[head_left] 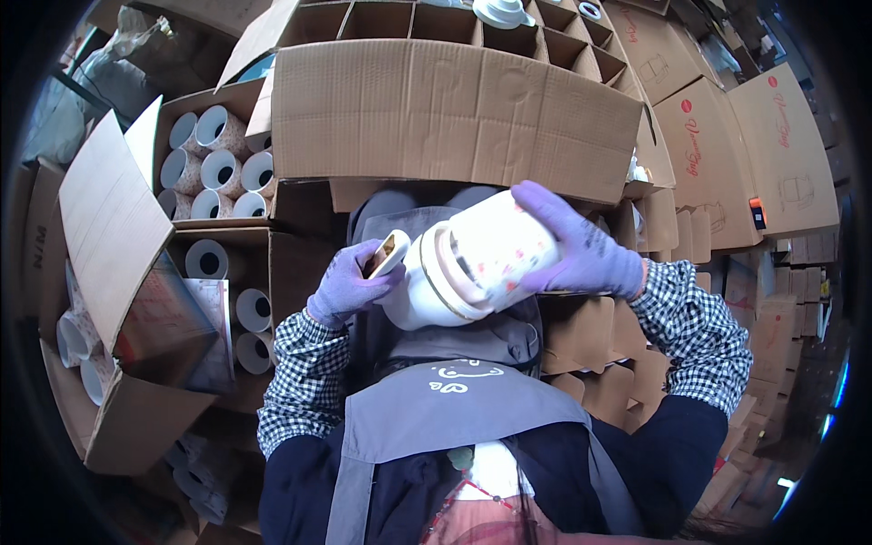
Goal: The person assembles ceramic teapot parts by hand, repeatedly attaching a metallic lid to a white ceramic body and placing a patterned ceramic lid on top. The person handles the parts one at a time and places them into a compartmentalized cardboard box.
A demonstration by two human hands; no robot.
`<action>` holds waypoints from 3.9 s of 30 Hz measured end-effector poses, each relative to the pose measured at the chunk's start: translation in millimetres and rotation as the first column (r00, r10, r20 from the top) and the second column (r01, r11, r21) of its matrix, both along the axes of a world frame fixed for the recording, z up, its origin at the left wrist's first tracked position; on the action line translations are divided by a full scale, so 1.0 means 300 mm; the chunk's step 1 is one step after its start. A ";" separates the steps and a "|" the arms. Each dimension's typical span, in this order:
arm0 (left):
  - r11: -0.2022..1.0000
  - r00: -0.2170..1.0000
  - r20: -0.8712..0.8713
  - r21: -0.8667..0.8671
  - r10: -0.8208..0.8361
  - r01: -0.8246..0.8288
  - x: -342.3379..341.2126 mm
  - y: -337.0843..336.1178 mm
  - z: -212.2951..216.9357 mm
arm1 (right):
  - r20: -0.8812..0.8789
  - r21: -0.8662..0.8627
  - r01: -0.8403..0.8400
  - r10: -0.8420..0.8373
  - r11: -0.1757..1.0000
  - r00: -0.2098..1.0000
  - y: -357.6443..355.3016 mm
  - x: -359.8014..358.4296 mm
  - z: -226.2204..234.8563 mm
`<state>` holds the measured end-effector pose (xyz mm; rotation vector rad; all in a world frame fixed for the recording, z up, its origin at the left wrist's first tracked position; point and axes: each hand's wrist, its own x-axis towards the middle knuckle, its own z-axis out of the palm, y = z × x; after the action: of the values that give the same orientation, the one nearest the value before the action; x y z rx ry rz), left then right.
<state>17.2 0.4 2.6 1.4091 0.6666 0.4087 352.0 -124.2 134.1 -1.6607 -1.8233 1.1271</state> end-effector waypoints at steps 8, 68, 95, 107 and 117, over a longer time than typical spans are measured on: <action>0.996 0.999 -0.021 0.078 0.035 -0.033 0.013 0.000 0.028 | -0.107 -0.189 0.294 -0.317 0.937 0.942 -0.051 0.086 -0.040; 0.901 0.974 -0.134 0.374 -0.180 0.219 -0.091 0.150 0.253 | -0.349 0.587 0.444 -0.284 0.677 0.893 1.172 0.169 0.039; 0.892 0.815 -0.408 0.004 -0.411 0.452 0.427 -0.004 0.293 | -0.796 -0.447 0.135 -0.462 0.884 0.391 -0.412 0.114 -0.374; 0.599 0.745 -0.591 0.487 -0.309 0.635 0.549 -0.008 0.740 | -0.896 -0.445 0.030 -0.445 0.895 -0.004 -0.294 0.087 -0.466; 0.457 0.829 -0.549 0.714 -0.106 0.531 0.498 -0.005 1.108 | -0.952 -0.108 -0.062 -0.121 0.992 -0.282 -0.086 0.109 -0.653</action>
<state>166.5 -1.0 335.1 2.6150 0.5154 0.0631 384.6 -150.0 -61.9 -0.1381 -0.4189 1.7259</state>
